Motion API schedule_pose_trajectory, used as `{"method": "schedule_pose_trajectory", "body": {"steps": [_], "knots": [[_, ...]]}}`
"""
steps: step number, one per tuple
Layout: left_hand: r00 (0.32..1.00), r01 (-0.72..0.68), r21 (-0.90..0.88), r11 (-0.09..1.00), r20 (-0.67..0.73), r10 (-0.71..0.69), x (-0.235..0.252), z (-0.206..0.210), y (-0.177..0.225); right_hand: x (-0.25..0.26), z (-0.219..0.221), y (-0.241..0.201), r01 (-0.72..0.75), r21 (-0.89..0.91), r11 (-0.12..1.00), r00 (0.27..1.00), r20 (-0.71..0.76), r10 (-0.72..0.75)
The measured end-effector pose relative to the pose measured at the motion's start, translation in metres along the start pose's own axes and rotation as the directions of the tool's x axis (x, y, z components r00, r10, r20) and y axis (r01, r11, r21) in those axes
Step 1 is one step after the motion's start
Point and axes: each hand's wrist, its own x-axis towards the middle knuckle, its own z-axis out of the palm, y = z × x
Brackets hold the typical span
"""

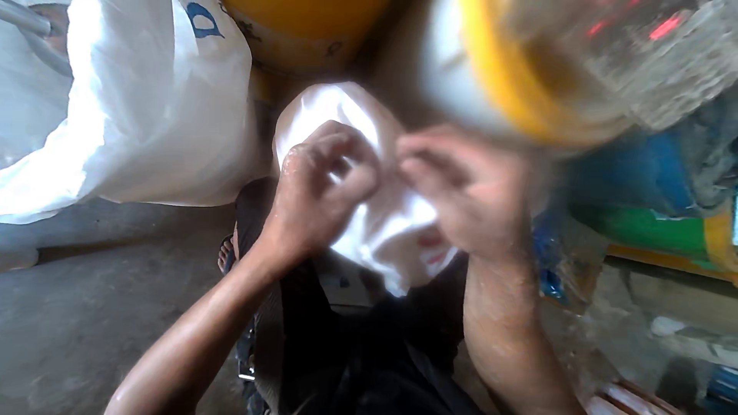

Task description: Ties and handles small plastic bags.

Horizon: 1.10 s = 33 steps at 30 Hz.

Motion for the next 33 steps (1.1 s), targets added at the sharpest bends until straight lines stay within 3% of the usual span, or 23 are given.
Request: {"method": "schedule_pose_trajectory", "body": {"steps": [5, 17, 21, 26, 33], "knots": [[0.998, 0.052, -0.173, 0.984, -0.015, -0.055, -0.004, 0.013, 0.004, 0.0, -0.006, -0.013, 0.124, -0.049, 0.991, 0.99, -0.055, -0.126], [0.989, 0.15, -0.479, 0.865, 0.081, -0.127, -0.004, 0.02, 0.002, -0.003, -0.004, -0.013, 0.087, -0.109, 0.99, 0.996, -0.021, -0.09], [0.983, 0.182, -0.48, 0.858, 0.089, -0.158, -0.004, 0.02, 0.002, -0.004, -0.006, -0.015, 0.077, -0.129, 0.989, 0.996, -0.027, -0.081], [0.993, 0.113, -0.403, 0.908, 0.004, -0.122, -0.007, 0.022, 0.005, -0.006, -0.017, -0.031, 0.145, -0.195, 0.97, 0.987, -0.041, -0.156], [0.997, 0.077, -0.343, 0.936, -0.002, -0.083, -0.007, 0.026, 0.011, -0.004, -0.01, -0.029, 0.135, -0.317, 0.939, 0.987, -0.035, -0.154]]}}
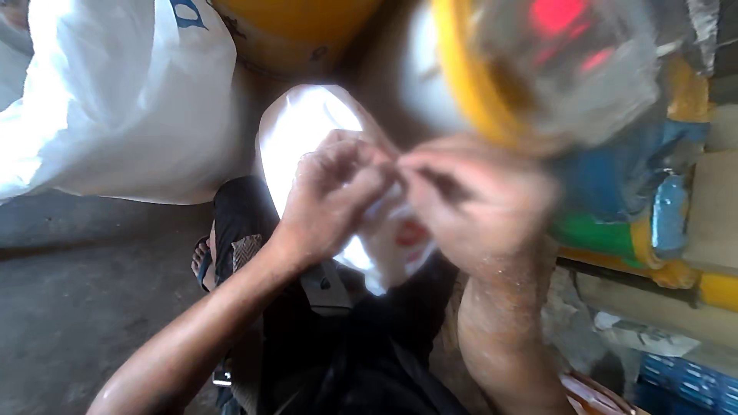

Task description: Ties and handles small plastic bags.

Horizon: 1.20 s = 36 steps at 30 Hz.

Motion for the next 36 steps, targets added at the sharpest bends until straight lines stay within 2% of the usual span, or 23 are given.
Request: {"method": "schedule_pose_trajectory", "body": {"steps": [5, 12, 16, 23, 36], "knots": [[1.0, 0.007, -0.036, 0.999, 0.011, -0.007, 0.0, 0.004, 0.0, -0.003, 0.003, 0.003, -0.016, 0.018, 1.0, 1.0, -0.017, 0.017], [1.0, 0.002, -0.024, 1.0, 0.006, -0.002, 0.002, 0.005, 0.0, -0.005, 0.005, 0.007, -0.077, 0.104, 0.992, 0.997, 0.033, 0.074], [0.998, 0.059, -0.079, 0.995, 0.014, -0.058, 0.003, 0.002, -0.003, -0.005, 0.006, 0.008, -0.124, 0.133, 0.983, 0.992, 0.052, 0.118], [0.995, 0.092, -0.142, 0.986, -0.031, -0.097, 0.004, 0.004, -0.001, -0.002, -0.006, -0.003, 0.007, 0.064, 0.998, 0.998, -0.065, -0.003], [0.998, 0.06, -0.197, 0.979, -0.009, -0.063, -0.002, 0.01, -0.001, -0.003, 0.002, 0.002, 0.006, -0.019, 1.0, 0.998, -0.055, -0.007]]}}
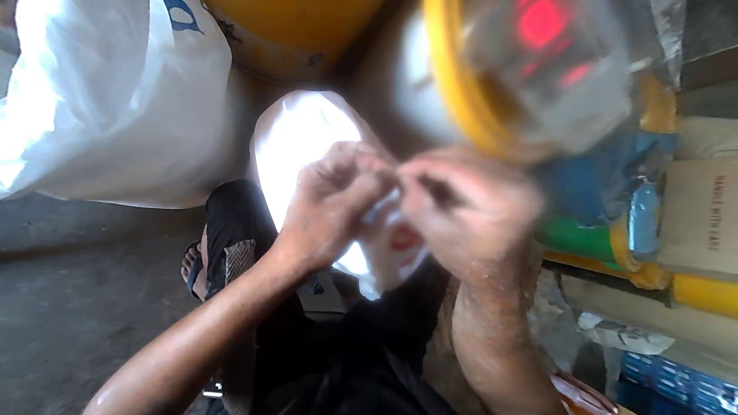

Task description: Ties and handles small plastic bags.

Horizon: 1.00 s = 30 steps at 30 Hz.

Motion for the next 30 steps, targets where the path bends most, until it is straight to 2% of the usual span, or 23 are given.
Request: {"method": "schedule_pose_trajectory", "body": {"steps": [9, 14, 21, 26, 30], "knots": [[0.994, -0.066, 0.202, 0.977, -0.073, 0.082, 0.0, 0.005, -0.002, 0.001, 0.005, -0.003, 0.005, -0.072, 0.997, 0.999, 0.033, -0.003], [0.996, -0.009, 0.157, 0.988, -0.091, 0.024, 0.004, 0.004, -0.004, 0.002, 0.011, -0.001, 0.022, -0.061, 0.998, 0.999, 0.027, -0.02], [0.993, 0.094, 0.019, 0.995, -0.073, -0.093, 0.007, 0.0, 0.003, 0.001, 0.011, 0.002, -0.061, 0.108, 0.992, 0.998, 0.014, 0.06], [0.985, 0.154, -0.063, 0.986, -0.072, -0.158, 0.007, 0.001, 0.004, 0.003, 0.0, -0.001, 0.023, 0.062, 0.998, 1.0, -0.008, -0.023], [0.985, 0.161, -0.112, 0.981, -0.052, -0.168, 0.007, 0.001, 0.004, 0.005, 0.002, -0.001, 0.032, 0.011, 0.999, 0.999, 0.004, -0.032]]}}
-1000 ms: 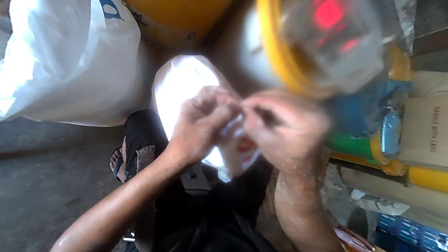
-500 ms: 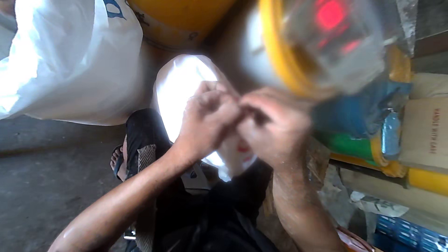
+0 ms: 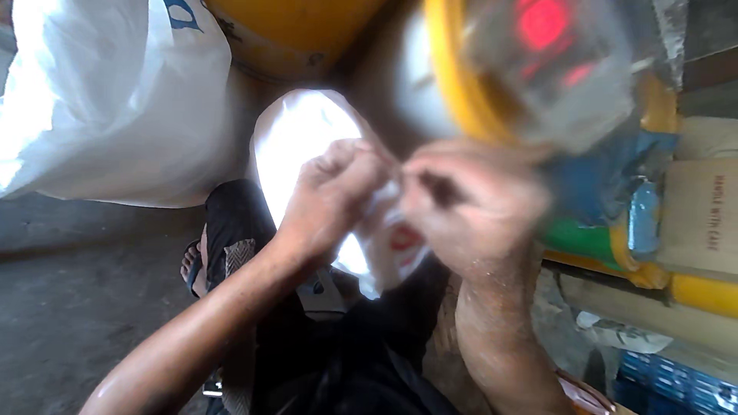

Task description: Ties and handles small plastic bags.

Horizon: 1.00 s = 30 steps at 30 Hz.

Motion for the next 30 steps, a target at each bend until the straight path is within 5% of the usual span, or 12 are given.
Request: {"method": "schedule_pose_trajectory", "body": {"steps": [15, 23, 30], "knots": [[0.997, -0.063, 0.117, 0.991, -0.026, 0.067, -0.001, 0.002, -0.006, 0.003, 0.0, -0.001, 0.032, -0.166, 0.986, 0.994, 0.104, -0.014], [0.998, -0.059, 0.143, 0.988, -0.014, 0.062, 0.001, 0.003, -0.003, -0.007, 0.012, 0.005, -0.08, 0.069, 0.994, 0.997, -0.006, 0.081], [0.999, -0.032, 0.136, 0.99, 0.005, 0.032, 0.002, 0.001, 0.001, -0.004, -0.003, 0.01, -0.17, 0.254, 0.952, 0.983, 0.117, 0.144]]}}
